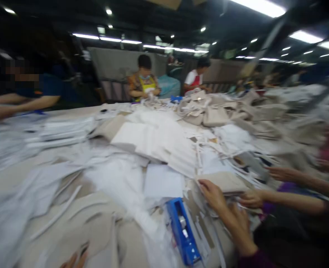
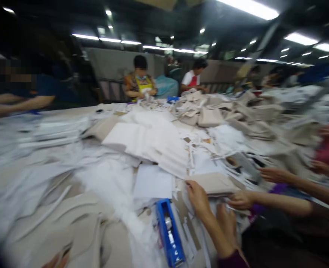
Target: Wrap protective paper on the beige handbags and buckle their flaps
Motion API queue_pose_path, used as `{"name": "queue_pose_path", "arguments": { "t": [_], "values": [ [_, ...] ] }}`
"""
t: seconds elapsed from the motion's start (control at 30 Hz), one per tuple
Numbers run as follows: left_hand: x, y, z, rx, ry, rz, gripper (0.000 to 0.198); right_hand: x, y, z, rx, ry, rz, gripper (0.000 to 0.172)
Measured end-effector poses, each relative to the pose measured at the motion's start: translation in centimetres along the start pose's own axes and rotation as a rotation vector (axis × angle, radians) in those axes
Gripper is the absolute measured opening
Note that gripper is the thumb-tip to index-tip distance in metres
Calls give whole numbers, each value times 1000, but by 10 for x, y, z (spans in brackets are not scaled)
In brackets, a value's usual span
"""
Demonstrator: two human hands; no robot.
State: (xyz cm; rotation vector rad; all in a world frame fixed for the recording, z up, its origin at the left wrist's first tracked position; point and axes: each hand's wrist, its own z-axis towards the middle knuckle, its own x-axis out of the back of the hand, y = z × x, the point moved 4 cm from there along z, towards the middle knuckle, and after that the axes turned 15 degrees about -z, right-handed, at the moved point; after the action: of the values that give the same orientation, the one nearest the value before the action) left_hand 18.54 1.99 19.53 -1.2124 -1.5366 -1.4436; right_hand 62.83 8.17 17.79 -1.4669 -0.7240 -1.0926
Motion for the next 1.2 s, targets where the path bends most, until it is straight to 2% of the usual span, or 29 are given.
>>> {"name": "queue_pose_path", "arguments": {
  "t": [0.1, 0.17, 0.23, 0.3, 0.37, 0.43, 0.5, 0.57, 0.6, 0.67, 0.73, 0.8, 0.87, 0.97, 1.03, 1.1, 1.2],
  "values": [
    [-12, -49, -61, 283, -68, 23, 43, -19, -48, -32, 138, -58, 92, 36],
    [-29, -75, -80, 362, -129, -2, 50, -42, -102, -63, 248, -140, 146, 35],
    [-46, -92, -88, 293, -183, -59, 55, -70, -168, -104, 428, -224, 226, 35],
    [-53, -102, -92, 221, -184, -103, 56, -101, -232, -146, 638, -298, 278, 37],
    [-48, -106, -99, 116, -173, -170, 53, -134, -281, -178, 789, -341, 196, 41],
    [-35, -116, -109, 49, -101, -267, 43, -166, -310, -197, 854, -370, 25, 44],
    [-18, -140, -116, 100, 59, -377, 37, -189, -322, -206, 853, -401, -138, 44],
    [-9, -172, -119, 262, 226, -500, 34, -201, -326, -213, 833, -423, -241, 43],
    [-9, -187, -118, 348, 272, -578, 33, -204, -326, -216, 825, -426, -274, 42],
    [-17, -211, -111, 486, 290, -760, 36, -207, -328, -221, 820, -421, -312, 39],
    [-28, -222, -101, 543, 251, -914, 40, -208, -330, -225, 816, -415, -332, 37],
    [-35, -223, -95, 535, 182, -953, 40, -210, -331, -227, 804, -411, -350, 36],
    [-37, -219, -93, 524, 77, -869, 45, -211, -331, -229, 781, -404, -364, 37],
    [-28, -214, -95, 551, -87, -584, 52, -215, -331, -230, 751, -398, -357, 39],
    [-16, -210, -86, 511, -104, -353, 50, -218, -331, -232, 738, -390, -343, 41],
    [-5, -200, -65, 378, -70, -218, 47, -221, -330, -234, 720, -379, -332, 42],
    [-2, -185, -18, 177, -54, -244, 47, -222, -330, -236, 693, -370, -317, 44]
  ]
}}
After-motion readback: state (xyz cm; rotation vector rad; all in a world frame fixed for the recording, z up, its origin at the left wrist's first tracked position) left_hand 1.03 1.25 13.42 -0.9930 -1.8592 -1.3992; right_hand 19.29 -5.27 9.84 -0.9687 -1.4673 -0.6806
